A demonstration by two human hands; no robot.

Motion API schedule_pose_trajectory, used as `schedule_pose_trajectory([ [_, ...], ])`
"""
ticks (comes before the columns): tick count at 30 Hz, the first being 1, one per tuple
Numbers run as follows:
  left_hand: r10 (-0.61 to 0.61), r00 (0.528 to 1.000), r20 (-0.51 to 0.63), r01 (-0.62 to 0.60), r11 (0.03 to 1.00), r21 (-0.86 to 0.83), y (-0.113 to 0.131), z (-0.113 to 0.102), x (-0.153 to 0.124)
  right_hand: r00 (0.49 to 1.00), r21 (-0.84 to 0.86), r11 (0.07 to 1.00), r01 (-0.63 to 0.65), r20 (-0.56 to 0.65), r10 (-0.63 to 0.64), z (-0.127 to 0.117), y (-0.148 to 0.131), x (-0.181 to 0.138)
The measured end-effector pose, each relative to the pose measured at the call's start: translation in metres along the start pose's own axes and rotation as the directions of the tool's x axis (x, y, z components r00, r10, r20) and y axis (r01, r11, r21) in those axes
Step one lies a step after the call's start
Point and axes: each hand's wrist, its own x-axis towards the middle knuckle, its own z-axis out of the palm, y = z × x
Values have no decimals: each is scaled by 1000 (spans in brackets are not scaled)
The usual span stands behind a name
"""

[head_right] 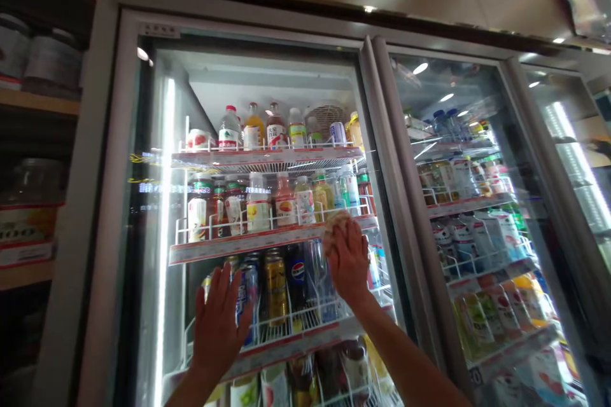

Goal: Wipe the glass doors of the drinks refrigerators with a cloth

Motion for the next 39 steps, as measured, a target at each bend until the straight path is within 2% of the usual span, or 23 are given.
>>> schedule_pose_trajectory([
  [2, -5, 1000, 7, 5, 1000, 1, 0, 0, 0, 1000, 10, 1000, 5, 3, -5, 0, -4, 1],
  [3, -4, 1000, 13, 4, 1000, 2, 0, 0, 0, 992, 42, 994, 100, 67, -103, 0, -7, -1],
  [5, 7, 1000, 21, -7, 1000, 4, -1, 0, -1, 923, 123, 945, 304, 207, -324, -3, -13, -7],
  [6, 14, 1000, 19, -14, 1000, 4, -1, -1, 0, 902, 135, 930, 341, 233, -364, -4, -15, -8],
  [7, 20, 1000, 15, -20, 1000, 4, -1, -1, 0, 915, 115, 942, 316, 224, -335, -5, -15, -7],
  [9, 23, 1000, 11, -23, 1000, 2, -1, -2, 0, 985, 27, 992, 127, 112, -129, -5, -14, -1],
  [11, 19, 1000, 10, -19, 1000, -2, -1, -2, 1, 1000, -11, 1000, -25, 17, 26, -5, -16, 4],
  [13, 22, 1000, 6, -22, 1000, 0, -2, -3, 1, 991, 36, 996, 85, 97, -88, -6, -21, 2],
  [15, 40, 999, 3, -40, 999, 5, -2, -4, 1, 926, 125, 951, 282, 223, -304, -7, -25, -5],
  [16, 48, 999, 3, -48, 999, 8, -2, -5, 1, 904, 145, 936, 322, 248, -350, -8, -25, -8],
  [17, 52, 999, 6, -52, 999, 10, -3, -5, 1, 915, 130, 944, 302, 238, -325, -8, -24, -10],
  [19, 52, 999, 9, -52, 999, 9, -3, -4, 0, 986, 40, 993, 112, 123, -116, -6, -22, -8],
  [21, 44, 999, 0, -44, 999, 5, -4, -3, -1, 999, 1, 999, -48, 11, 48, -3, -23, -7],
  [23, 39, 999, -10, -39, 999, -2, -5, -2, -2, 997, 34, 999, 42, 68, -45, -3, -29, -10],
  [25, 43, 999, -14, -43, 999, -7, -5, -2, -2, 944, 111, 964, 242, 204, -261, -4, -34, -17],
  [26, 46, 999, -14, -46, 999, -9, -5, -2, -2, 919, 131, 948, 289, 238, -313, -5, -34, -20],
  [27, 52, 999, -16, -52, 999, -9, -5, -2, -2, 924, 120, 953, 277, 237, -298, -5, -33, -21],
  [29, 59, 998, -20, -59, 998, -8, -4, -3, -1, 985, 38, 993, 112, 127, -116, -3, -30, -20],
  [31, 51, 998, -30, -51, 999, -7, -3, -4, -1, 999, -4, 1000, -23, 35, 23, -1, -27, -17],
  [33, 43, 998, -35, -43, 999, -11, -3, -4, -1, 991, 34, 997, 74, 106, -77, -1, -27, -16],
  [35, 36, 999, -32, -37, 999, -17, -2, -4, -1, 943, 108, 965, 239, 212, -258, -2, -26, -16],
  [36, 38, 999, -27, -38, 999, -18, -2, -4, -1, 937, 112, 961, 253, 217, -272, -3, -25, -16],
  [39, 34, 999, -16, -34, 999, -14, -1, -3, -2, 998, 14, 1000, 23, 60, -24, -3, -21, -14],
])
